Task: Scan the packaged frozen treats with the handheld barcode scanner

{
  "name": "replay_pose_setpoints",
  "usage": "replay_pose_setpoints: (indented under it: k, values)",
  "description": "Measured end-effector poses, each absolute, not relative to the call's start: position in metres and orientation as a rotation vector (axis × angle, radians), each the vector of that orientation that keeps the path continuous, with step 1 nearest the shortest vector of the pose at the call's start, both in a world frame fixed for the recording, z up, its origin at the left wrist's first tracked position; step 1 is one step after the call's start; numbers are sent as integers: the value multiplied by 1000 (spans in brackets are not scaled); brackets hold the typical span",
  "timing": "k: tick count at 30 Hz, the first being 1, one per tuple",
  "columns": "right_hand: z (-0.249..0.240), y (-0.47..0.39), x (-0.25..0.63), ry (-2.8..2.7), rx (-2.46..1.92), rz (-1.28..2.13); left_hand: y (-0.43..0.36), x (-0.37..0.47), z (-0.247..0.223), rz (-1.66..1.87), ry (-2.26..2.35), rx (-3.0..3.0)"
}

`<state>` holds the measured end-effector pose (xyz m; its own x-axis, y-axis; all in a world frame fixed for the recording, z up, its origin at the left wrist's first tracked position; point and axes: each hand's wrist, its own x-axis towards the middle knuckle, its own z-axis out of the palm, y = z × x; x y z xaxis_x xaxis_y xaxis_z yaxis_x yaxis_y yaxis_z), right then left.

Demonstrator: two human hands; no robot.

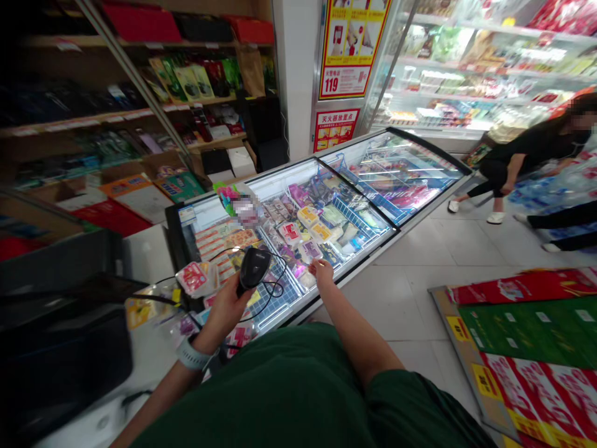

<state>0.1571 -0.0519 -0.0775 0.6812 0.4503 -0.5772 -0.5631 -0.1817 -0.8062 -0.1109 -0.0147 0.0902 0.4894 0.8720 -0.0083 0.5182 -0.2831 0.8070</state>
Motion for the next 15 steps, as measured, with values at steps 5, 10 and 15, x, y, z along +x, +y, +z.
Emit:
replay_pose_setpoints:
  k: [5,10,15]
  values:
    - [-69,-56,149,-125,-1901,943,-12,-111,95,643,1131,1958]
    - [-59,-57,102,-1049,-1749,1716,-7,-116,91,660,1197,1934]
    - [-43,-53,32,-2222,-1444,1645,-5,-119,94,615,1266,1968]
